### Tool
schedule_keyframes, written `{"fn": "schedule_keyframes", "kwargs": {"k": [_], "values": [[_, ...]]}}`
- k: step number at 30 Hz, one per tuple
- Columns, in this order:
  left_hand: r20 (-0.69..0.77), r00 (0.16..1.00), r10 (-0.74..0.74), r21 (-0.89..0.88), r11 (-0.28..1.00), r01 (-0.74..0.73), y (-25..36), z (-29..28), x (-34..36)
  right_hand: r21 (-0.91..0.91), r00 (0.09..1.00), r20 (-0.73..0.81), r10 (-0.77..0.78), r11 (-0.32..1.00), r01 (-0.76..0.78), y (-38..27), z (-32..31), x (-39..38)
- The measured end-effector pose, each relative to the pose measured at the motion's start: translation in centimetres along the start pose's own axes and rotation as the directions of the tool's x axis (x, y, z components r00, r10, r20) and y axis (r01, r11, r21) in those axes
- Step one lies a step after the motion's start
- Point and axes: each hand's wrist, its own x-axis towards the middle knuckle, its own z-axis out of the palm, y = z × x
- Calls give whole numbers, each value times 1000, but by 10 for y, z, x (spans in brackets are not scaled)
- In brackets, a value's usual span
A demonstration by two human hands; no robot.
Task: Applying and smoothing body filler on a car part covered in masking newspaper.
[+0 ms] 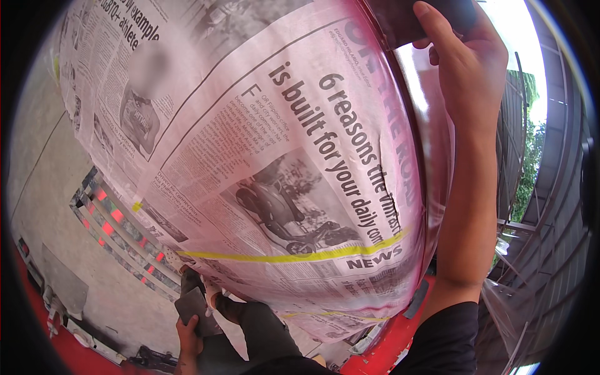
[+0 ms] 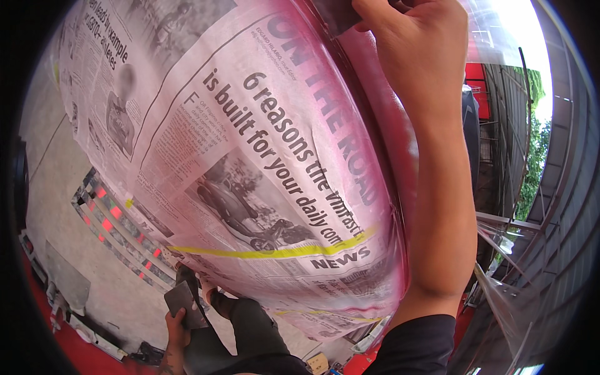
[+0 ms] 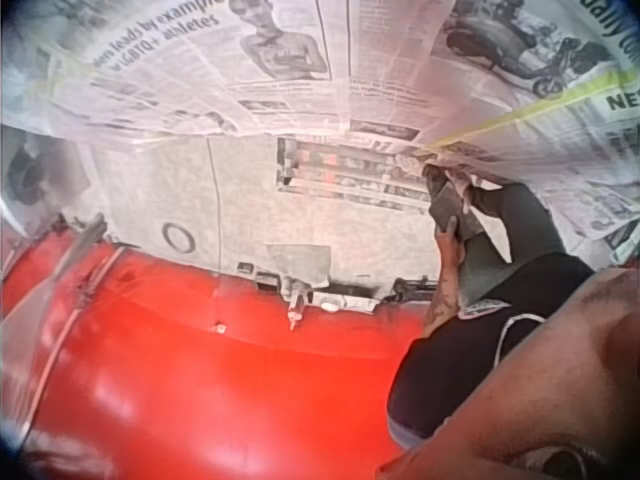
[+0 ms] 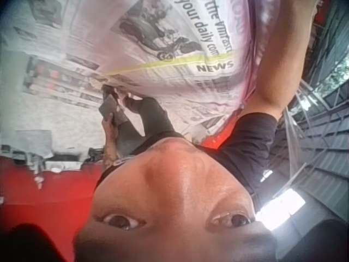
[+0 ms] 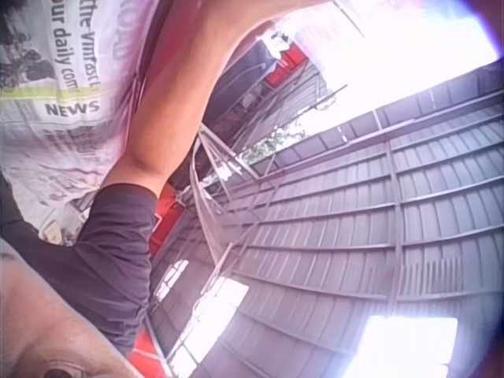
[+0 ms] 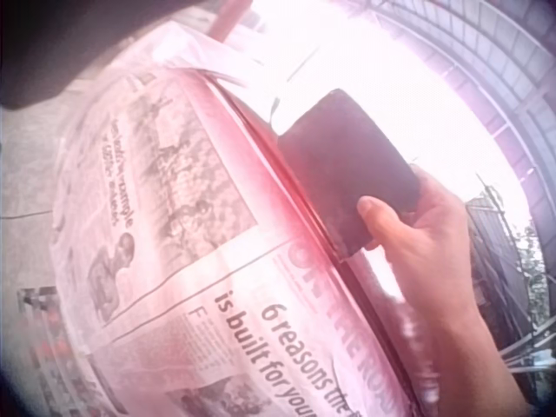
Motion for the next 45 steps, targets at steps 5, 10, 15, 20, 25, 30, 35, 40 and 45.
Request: {"fn": "schedule_keyframes", "kwargs": {"k": [5, 10, 15, 20, 25, 30, 35, 40, 45], "values": [[-1, 1000, -9, -12, 1000, 9, 2, 2, -1, 69, 998, 32, 51, 996, -53, -1, 0, 0], [-9, 1000, -15, -10, 1000, 15, -1, -2, -1, 127, 998, 32, 62, 990, -65, 2, 2, 0], [-8, 1000, 2, -9, 1000, -2, 2, 3, -3, 101, 995, 88, 54, 993, -63, 3, -3, 3], [3, 1000, -10, -22, 1000, 10, 1, 3, -2, 0, 999, 45, 24, 1000, -24, 1, 3, 1], [0, 1000, -4, -19, 1000, 4, 1, 1, -2, -230, 993, 77, -87, 968, 102, -12, 0, 3], [11, 1000, -5, -25, 1000, 5, 3, 4, -3, -74, 995, 50, -82, 994, 86, -4, -4, 5], [27, 1000, -3, -27, 1000, 3, 1, 0, -3, -58, 999, 44, 0, 998, 3, -7, 2, 3], [10, 1000, -4, -9, 1000, 4, 2, 1, -2, 41, 998, 51, 31, 999, -33, 0, 3, 4], [17, 1000, -16, -27, 999, 17, 4, 6, -3, 103, 991, 122, 56, 992, -69, 5, -3, 8]]}}
